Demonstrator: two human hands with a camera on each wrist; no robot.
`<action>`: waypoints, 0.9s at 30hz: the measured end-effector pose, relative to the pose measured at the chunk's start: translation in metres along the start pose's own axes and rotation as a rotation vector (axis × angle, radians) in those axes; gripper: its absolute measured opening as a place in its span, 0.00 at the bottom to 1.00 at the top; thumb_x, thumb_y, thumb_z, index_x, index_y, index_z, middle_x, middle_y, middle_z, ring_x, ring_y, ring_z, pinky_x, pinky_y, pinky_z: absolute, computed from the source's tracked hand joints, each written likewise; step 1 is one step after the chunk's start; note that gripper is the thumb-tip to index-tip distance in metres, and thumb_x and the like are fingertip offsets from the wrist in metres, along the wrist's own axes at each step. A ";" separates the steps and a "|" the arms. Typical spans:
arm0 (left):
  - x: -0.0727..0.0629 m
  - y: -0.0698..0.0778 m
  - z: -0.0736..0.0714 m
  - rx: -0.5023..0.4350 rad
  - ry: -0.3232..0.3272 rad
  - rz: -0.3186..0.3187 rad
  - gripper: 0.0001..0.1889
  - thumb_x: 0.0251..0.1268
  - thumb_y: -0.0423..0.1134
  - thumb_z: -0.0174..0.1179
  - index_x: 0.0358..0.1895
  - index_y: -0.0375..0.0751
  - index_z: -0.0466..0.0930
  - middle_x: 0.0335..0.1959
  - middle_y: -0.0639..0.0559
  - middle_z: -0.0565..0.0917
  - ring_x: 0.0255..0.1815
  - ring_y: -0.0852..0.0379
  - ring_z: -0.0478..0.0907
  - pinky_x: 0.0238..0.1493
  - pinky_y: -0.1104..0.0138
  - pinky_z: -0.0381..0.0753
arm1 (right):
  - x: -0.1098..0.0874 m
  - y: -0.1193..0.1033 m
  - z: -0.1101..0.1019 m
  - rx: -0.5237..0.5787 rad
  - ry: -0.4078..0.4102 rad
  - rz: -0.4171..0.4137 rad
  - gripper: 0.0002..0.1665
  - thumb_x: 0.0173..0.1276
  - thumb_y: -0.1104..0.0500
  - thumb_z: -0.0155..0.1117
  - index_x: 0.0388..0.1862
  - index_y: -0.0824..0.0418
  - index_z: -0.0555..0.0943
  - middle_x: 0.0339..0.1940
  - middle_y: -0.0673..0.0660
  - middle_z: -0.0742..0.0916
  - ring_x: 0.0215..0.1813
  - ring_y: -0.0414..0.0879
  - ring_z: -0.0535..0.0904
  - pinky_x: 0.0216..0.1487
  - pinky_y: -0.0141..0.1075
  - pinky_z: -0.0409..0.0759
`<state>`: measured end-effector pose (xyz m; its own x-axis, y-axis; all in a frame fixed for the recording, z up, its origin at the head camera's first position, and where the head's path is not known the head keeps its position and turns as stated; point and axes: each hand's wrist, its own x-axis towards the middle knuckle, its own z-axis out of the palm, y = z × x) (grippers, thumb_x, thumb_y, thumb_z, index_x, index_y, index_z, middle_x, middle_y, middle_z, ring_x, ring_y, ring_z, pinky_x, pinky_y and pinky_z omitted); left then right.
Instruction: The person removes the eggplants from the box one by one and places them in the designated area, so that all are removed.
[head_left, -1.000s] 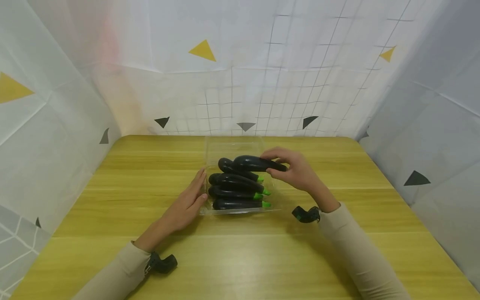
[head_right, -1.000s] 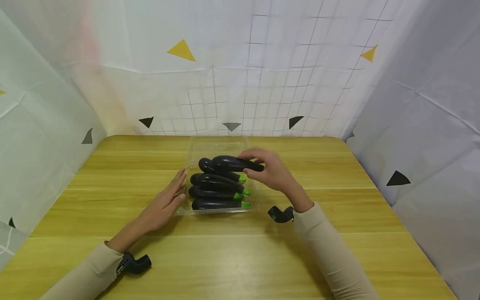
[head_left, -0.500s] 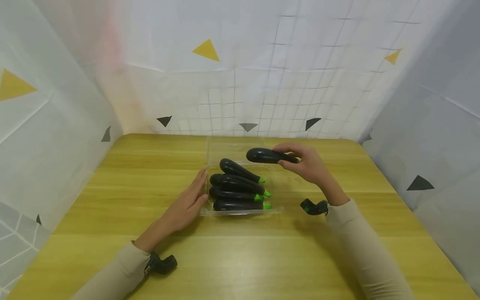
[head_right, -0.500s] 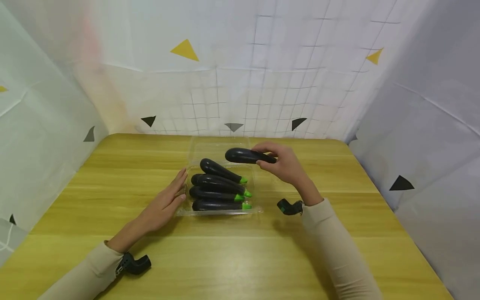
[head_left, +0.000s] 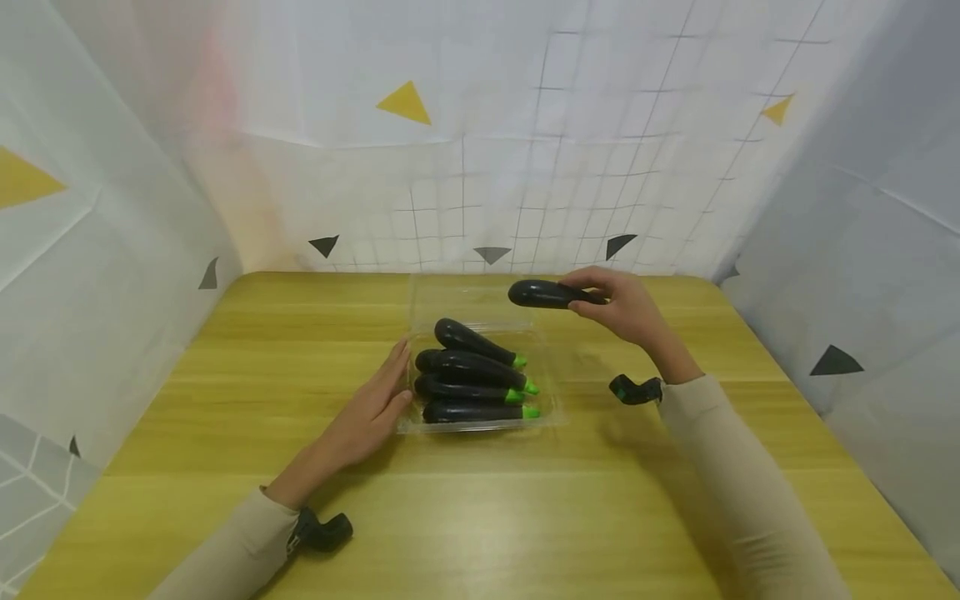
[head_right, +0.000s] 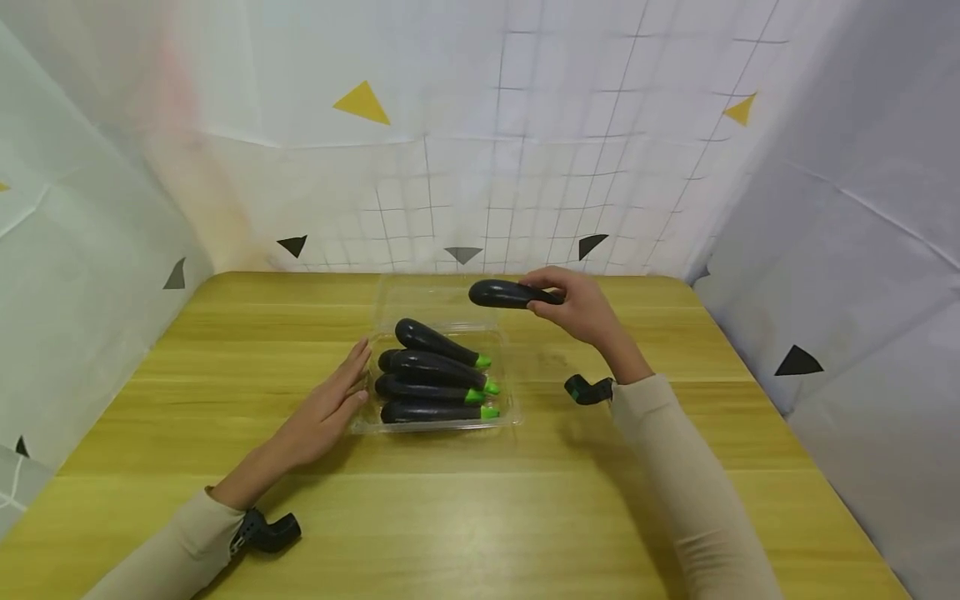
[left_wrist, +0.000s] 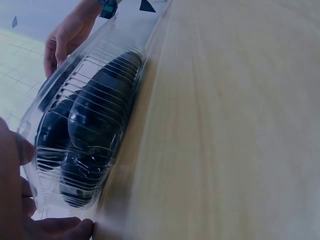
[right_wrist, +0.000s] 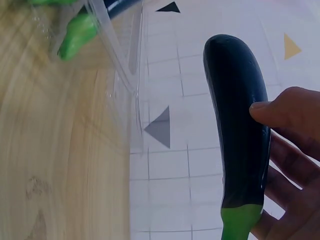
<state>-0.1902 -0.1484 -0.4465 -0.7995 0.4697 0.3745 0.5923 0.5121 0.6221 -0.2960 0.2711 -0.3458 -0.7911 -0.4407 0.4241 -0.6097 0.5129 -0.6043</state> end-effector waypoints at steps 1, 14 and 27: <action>0.000 0.000 0.000 0.000 0.001 0.001 0.33 0.85 0.37 0.46 0.84 0.33 0.45 0.86 0.50 0.41 0.84 0.46 0.44 0.80 0.53 0.46 | 0.001 0.001 -0.001 -0.002 0.000 0.008 0.20 0.71 0.66 0.72 0.61 0.60 0.86 0.59 0.59 0.86 0.60 0.57 0.83 0.53 0.51 0.84; -0.001 0.000 0.000 0.014 -0.004 -0.007 0.33 0.86 0.39 0.45 0.84 0.34 0.44 0.86 0.51 0.40 0.84 0.49 0.44 0.80 0.53 0.47 | 0.005 0.020 -0.006 0.004 0.001 0.117 0.20 0.71 0.65 0.72 0.61 0.62 0.86 0.60 0.60 0.86 0.60 0.56 0.83 0.57 0.52 0.83; -0.004 0.002 0.000 -0.003 0.018 -0.015 0.33 0.85 0.37 0.46 0.85 0.36 0.44 0.86 0.47 0.42 0.83 0.45 0.46 0.79 0.51 0.47 | 0.015 0.040 -0.008 0.042 -0.004 0.191 0.19 0.72 0.69 0.69 0.61 0.68 0.85 0.58 0.66 0.86 0.60 0.59 0.82 0.61 0.54 0.80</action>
<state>-0.1863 -0.1492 -0.4471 -0.8097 0.4494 0.3775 0.5803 0.5167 0.6295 -0.3325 0.2909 -0.3580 -0.8920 -0.3414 0.2963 -0.4459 0.5561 -0.7014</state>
